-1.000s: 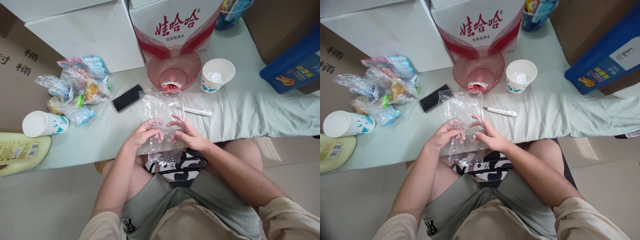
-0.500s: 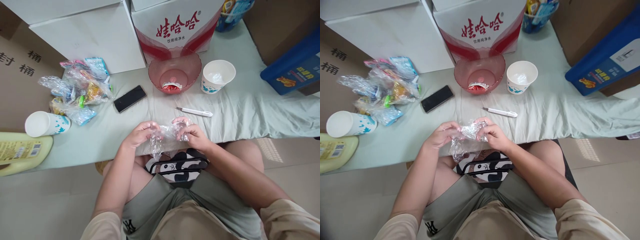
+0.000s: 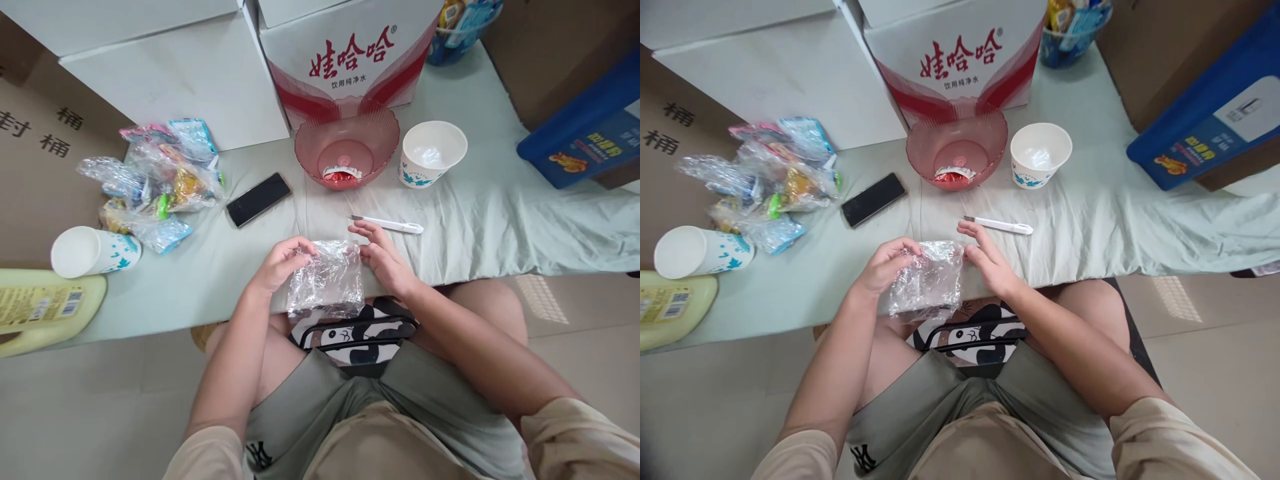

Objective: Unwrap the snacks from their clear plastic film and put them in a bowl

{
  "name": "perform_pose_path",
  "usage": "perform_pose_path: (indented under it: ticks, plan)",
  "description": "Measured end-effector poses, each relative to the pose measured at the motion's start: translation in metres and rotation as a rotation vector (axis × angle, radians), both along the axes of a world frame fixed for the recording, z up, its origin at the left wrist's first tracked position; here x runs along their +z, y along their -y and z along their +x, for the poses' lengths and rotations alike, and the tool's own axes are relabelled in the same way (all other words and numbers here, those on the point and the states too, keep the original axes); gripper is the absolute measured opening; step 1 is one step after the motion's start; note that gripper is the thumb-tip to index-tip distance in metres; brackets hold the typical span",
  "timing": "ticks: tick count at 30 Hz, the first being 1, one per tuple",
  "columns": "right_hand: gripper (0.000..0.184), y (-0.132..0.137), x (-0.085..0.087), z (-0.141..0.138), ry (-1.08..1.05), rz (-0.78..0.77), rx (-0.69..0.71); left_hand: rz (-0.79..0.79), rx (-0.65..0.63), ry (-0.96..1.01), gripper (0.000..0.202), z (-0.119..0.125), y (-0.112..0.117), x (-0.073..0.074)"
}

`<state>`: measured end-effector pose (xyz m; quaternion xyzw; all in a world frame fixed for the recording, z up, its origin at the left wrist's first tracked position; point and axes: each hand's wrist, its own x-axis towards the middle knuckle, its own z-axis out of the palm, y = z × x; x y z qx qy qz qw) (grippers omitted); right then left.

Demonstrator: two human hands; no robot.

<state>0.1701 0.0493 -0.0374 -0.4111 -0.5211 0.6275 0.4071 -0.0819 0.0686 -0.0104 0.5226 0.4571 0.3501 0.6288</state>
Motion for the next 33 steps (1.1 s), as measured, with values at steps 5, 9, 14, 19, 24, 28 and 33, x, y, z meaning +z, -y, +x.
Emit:
perform_pose_path:
  ticks: [5, 9, 14, 19, 24, 28, 33]
  plan:
    - [0.078, -0.003, -0.003, -0.005, 0.051, -0.044, 0.068, -0.003, -0.012, -0.050, 0.031, 0.003, 0.004, 0.003]
    - [0.063, -0.005, 0.000, -0.007, 0.063, -0.029, 0.011, -0.061, 0.056, -0.033, 0.056, 0.004, 0.004, 0.005]
    - [0.061, -0.002, 0.006, -0.005, 0.008, -0.024, -0.042, -0.207, 0.002, -0.002, 0.070, 0.009, 0.004, 0.004]
    - [0.036, 0.003, 0.000, -0.007, 0.058, 0.085, 0.094, -0.166, 0.021, 0.057, 0.040, 0.008, 0.013, 0.004]
    - [0.027, 0.014, -0.004, -0.008, 0.116, 0.115, 0.125, -0.254, 0.004, 0.232, 0.054, 0.007, 0.026, 0.003]
    - [0.024, 0.023, -0.003, -0.003, 0.280, 0.235, 0.079, -0.278, -0.028, 0.111, 0.040, 0.028, 0.032, -0.008]
    - [0.019, 0.025, -0.001, 0.003, 0.555, 0.326, 0.059, -0.117, 0.187, -0.088, 0.015, 0.053, 0.036, -0.017]
